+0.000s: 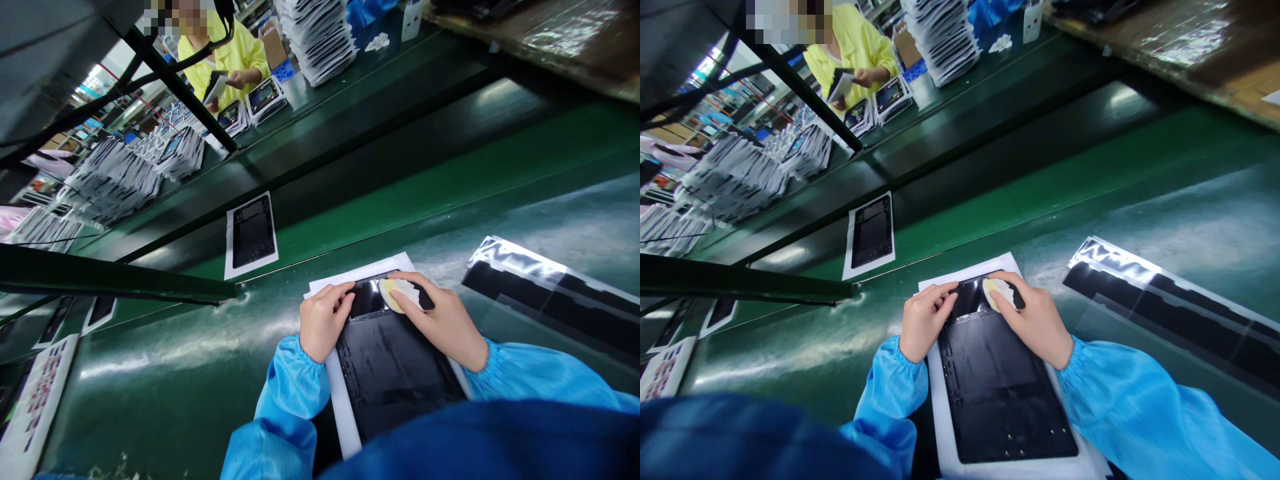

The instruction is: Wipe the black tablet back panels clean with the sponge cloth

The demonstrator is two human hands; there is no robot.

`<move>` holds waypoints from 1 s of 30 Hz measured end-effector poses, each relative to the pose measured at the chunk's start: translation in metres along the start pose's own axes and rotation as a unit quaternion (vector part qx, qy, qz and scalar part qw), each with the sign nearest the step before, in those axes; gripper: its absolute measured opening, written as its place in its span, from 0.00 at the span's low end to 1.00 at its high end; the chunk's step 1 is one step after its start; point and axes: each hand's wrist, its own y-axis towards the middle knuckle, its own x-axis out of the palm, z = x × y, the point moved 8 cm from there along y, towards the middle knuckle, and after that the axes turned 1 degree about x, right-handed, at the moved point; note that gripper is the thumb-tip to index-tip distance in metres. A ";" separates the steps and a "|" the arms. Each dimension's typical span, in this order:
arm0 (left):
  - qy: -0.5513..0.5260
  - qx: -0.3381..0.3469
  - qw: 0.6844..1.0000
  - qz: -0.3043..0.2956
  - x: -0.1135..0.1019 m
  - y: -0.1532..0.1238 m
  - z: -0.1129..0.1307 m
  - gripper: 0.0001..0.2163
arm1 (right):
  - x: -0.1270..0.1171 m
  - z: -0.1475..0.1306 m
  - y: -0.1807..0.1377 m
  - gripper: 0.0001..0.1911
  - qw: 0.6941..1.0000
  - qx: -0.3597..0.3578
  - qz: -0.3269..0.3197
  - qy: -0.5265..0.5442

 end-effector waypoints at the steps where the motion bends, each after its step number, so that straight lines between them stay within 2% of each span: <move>1: 0.000 0.002 1.000 0.001 0.000 0.000 0.000 0.10 | 0.000 -0.001 0.000 0.14 1.000 -0.003 -0.001 -0.003; 8: 0.022 -0.019 0.999 -0.025 0.003 0.000 -0.005 0.12 | 0.000 -0.007 0.001 0.12 0.999 -0.029 0.008 -0.022; 18: 0.059 -0.035 0.997 -0.044 0.005 0.000 -0.008 0.14 | 0.001 -0.004 0.000 0.12 0.999 -0.026 0.007 -0.038; 25: 0.082 -0.024 0.995 -0.048 0.006 0.000 -0.006 0.15 | 0.001 -0.005 0.000 0.12 0.999 -0.032 0.008 -0.037; 30: 0.158 0.020 0.986 -0.046 0.007 -0.001 0.007 0.16 | 0.000 -0.006 0.000 0.13 0.999 -0.030 0.005 -0.039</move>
